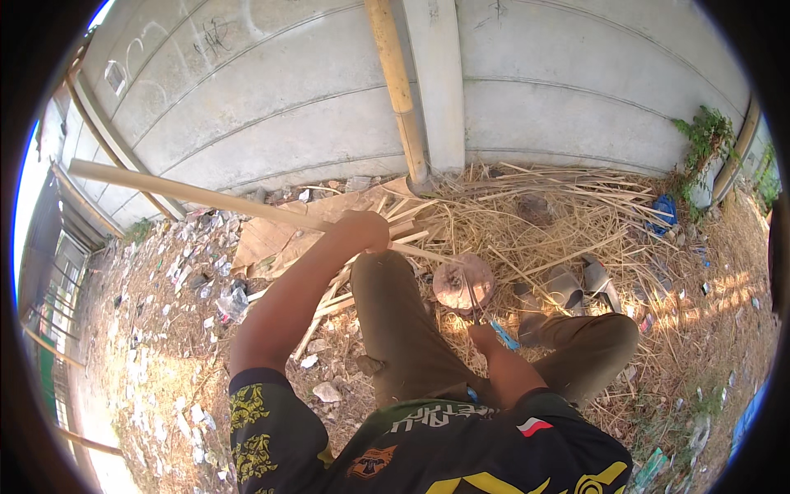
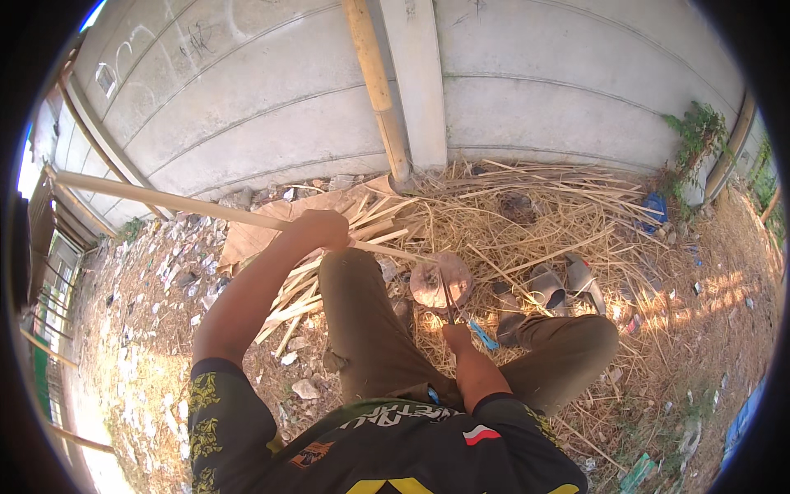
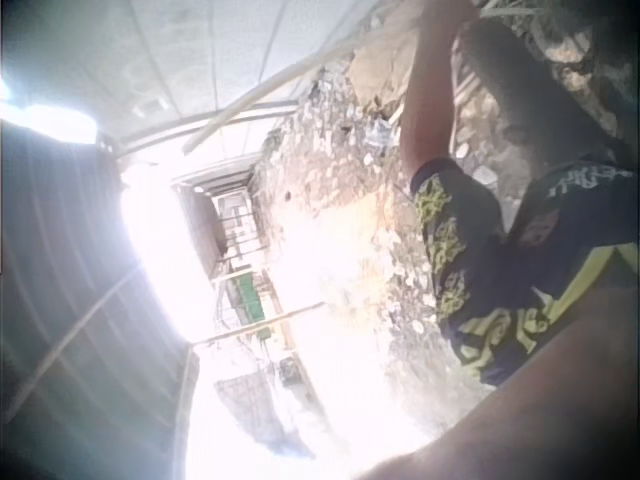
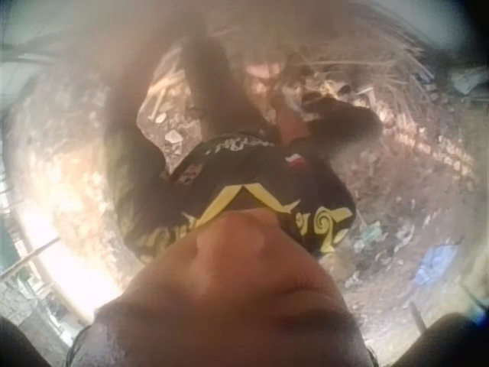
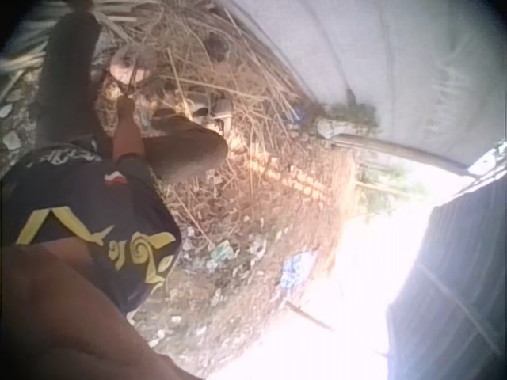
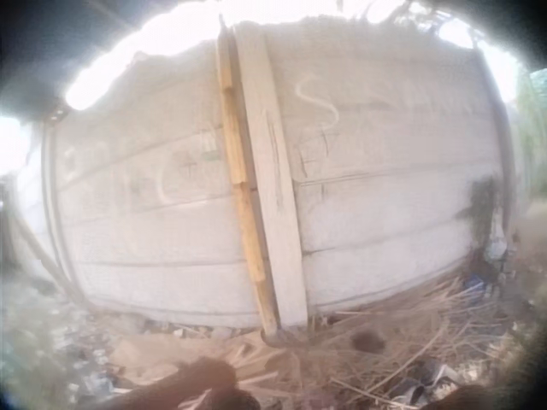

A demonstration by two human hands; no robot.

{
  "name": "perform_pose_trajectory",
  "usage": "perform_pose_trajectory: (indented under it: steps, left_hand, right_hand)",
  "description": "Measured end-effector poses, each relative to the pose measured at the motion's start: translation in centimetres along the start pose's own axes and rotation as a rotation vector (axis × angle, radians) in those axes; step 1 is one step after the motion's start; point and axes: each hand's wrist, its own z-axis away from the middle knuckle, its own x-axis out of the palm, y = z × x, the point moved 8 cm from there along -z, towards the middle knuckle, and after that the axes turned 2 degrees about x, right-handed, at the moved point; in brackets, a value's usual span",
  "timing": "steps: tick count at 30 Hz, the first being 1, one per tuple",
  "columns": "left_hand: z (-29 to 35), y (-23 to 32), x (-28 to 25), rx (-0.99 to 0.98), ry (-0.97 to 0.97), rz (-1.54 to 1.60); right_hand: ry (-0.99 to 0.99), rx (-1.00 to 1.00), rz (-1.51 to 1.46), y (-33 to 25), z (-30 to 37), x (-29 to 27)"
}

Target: The person sits on the ground and uses a machete to split a long bamboo stick into thin strips. They repeatedly strike the bamboo against a coconut shell placed on the ground to drive the blade through the material.

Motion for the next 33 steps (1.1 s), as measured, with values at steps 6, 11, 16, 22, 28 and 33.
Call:
perform_pose_trajectory:
  steps: [6, 11, 16, 22, 28, 33]
  left_hand:
    - [5.4, -3.3, 4.4, -0.067, 0.172, 0.304]
    - [7.4, -1.4, 12.5, -0.073, 0.229, 0.737]
    - [9.0, -0.1, 14.5, -0.218, 0.452, 1.077]
    - [10.3, 0.3, 14.1, -0.344, 0.566, 0.964]
    - [9.5, 0.8, 13.2, -0.278, 0.693, 1.000]
    - [9.7, 0.8, 14.9, -0.303, 0.774, 0.989]
  right_hand:
    - [0.008, -0.242, 0.412, -6.0, 3.6, 0.6]
    - [0.044, -0.315, 0.800, -6.5, 6.0, -0.6]
    - [0.339, -0.320, 1.067, -8.4, 4.3, -3.6]
    - [-0.070, -0.028, 1.191, -5.5, 3.8, -4.6]
    - [-0.164, 0.044, 1.179, 0.9, -3.1, -3.6]
    - [0.059, -0.050, 1.383, -1.3, -1.8, -5.0]
